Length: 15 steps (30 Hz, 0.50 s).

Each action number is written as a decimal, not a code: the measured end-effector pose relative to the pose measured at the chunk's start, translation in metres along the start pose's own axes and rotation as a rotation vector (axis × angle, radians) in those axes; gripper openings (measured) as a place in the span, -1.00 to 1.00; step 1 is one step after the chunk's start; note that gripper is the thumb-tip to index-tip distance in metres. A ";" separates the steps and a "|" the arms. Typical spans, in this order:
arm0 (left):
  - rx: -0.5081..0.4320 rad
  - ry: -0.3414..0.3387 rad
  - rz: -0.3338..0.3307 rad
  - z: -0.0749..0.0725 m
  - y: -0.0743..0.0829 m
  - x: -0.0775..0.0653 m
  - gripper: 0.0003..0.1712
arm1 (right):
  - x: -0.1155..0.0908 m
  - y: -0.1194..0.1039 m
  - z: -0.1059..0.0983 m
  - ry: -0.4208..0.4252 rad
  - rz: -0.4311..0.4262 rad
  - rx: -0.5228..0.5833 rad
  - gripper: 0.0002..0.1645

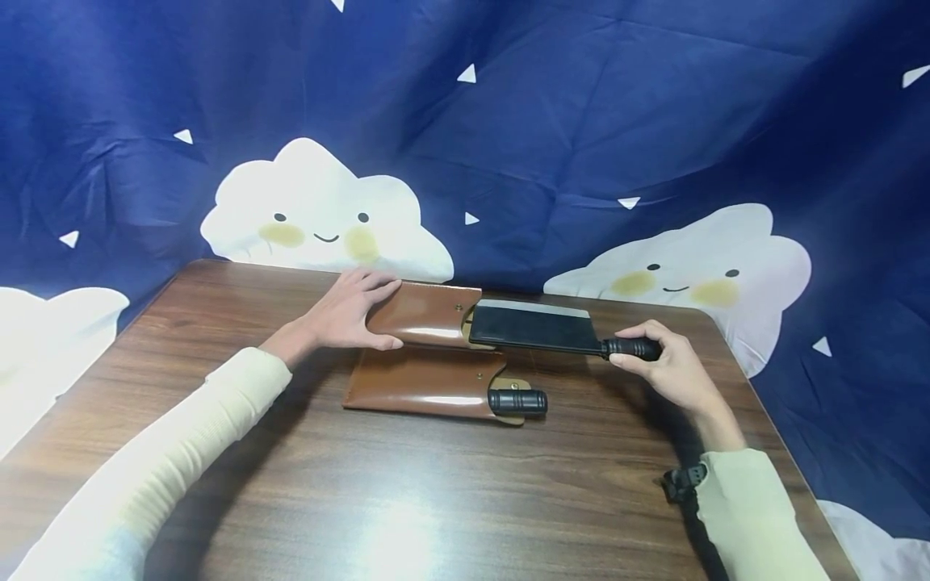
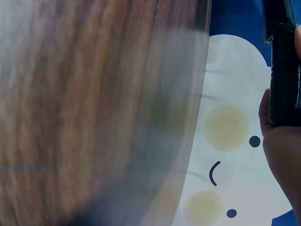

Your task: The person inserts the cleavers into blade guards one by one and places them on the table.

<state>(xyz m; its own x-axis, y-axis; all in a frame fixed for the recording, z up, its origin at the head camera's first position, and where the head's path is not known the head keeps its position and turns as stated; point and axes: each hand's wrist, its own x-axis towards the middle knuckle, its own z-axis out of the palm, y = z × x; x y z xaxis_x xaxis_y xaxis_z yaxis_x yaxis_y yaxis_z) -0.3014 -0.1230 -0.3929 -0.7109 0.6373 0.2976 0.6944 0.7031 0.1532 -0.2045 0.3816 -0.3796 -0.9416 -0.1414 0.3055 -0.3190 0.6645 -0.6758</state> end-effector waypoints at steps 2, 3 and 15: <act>-0.005 0.001 0.001 0.000 0.001 0.000 0.29 | 0.001 -0.001 0.002 -0.001 -0.014 -0.002 -0.59; -0.005 0.000 -0.002 0.000 0.001 0.000 0.29 | 0.001 -0.001 0.003 0.000 -0.017 0.001 -0.59; 0.020 -0.025 -0.008 0.000 0.002 -0.003 0.29 | 0.000 -0.007 0.013 -0.006 -0.018 0.000 -0.60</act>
<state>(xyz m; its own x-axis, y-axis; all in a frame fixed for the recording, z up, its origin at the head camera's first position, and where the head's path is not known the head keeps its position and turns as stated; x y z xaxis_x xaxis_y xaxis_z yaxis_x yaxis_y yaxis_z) -0.2973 -0.1234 -0.3932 -0.7192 0.6392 0.2723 0.6864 0.7143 0.1361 -0.2037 0.3676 -0.3834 -0.9362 -0.1577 0.3139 -0.3362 0.6614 -0.6704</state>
